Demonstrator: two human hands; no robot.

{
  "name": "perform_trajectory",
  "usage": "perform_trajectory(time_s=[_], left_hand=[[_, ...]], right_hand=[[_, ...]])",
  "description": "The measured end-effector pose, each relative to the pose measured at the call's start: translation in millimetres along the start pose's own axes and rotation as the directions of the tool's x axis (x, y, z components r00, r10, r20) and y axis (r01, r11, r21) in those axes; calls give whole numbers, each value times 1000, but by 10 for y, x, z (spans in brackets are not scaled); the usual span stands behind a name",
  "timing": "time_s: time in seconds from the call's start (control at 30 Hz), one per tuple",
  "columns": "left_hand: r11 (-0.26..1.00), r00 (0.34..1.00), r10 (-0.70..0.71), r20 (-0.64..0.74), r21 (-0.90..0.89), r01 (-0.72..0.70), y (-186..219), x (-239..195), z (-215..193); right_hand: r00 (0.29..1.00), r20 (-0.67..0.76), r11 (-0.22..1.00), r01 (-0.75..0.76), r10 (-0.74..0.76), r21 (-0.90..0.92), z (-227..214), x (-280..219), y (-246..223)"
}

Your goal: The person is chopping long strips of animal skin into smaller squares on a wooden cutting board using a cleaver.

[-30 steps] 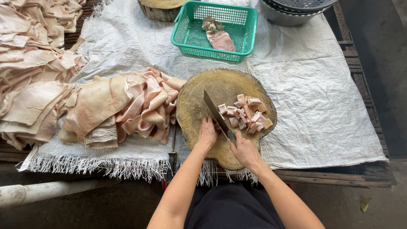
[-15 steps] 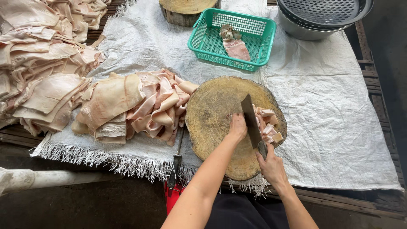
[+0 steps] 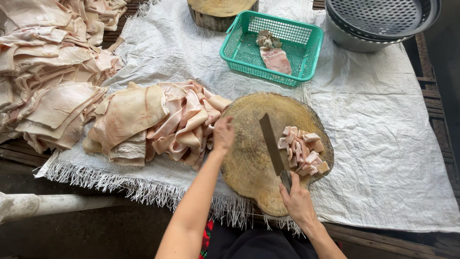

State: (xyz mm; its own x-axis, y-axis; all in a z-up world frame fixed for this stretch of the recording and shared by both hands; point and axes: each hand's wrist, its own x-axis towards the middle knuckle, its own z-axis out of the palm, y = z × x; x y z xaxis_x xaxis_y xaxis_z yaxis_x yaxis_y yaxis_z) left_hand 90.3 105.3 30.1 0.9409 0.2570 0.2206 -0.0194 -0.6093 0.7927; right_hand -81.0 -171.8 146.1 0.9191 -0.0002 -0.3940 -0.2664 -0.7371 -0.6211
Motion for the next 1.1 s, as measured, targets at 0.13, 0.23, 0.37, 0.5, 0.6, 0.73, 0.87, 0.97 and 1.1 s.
perform_trajectory(time_s=[0.13, 0.23, 0.37, 0.5, 0.6, 0.73, 0.87, 0.97, 1.1], left_hand=[[980, 979, -186, -82, -86, 179, -725, 495, -575], [902, 996, -81, -40, 423, 90, -1127, 770, -830], [778, 975, -215, 62, 614, 133, -1371, 874, -684], [676, 981, -190, 42, 730, 100, -1561, 904, -498], [696, 967, -229, 113, 713, 81, -1472, 1066, -777], [772, 962, -155, 225, 635, -24, -673, 1223, -1596], [772, 944, -105, 314, 624, -121, 433, 1350, -2271], [713, 949, 34, 313, 658, -243, 1066, 1354, -2460], [774, 943, -106, 315, 621, -121, 1661, 1313, -2652]], right_hand=[[1000, 6, 992, 25, -24, -127, 90, 115, 22], [1000, -10, 992, 7, -9, -124, 113, 191, 17], [988, 61, 964, -122, 140, -236, 151, 218, -55], [997, 26, 959, -59, 69, -279, 177, 226, -31], [998, -44, 964, 27, -40, -264, 199, 218, 47], [992, -72, 965, 80, -100, -250, 221, 222, 106], [995, -24, 977, 85, -92, -195, 168, 212, 117], [995, -16, 992, 99, -100, -82, 41, 153, 138], [1000, 24, 990, -3, 6, -141, -146, -53, 155]])
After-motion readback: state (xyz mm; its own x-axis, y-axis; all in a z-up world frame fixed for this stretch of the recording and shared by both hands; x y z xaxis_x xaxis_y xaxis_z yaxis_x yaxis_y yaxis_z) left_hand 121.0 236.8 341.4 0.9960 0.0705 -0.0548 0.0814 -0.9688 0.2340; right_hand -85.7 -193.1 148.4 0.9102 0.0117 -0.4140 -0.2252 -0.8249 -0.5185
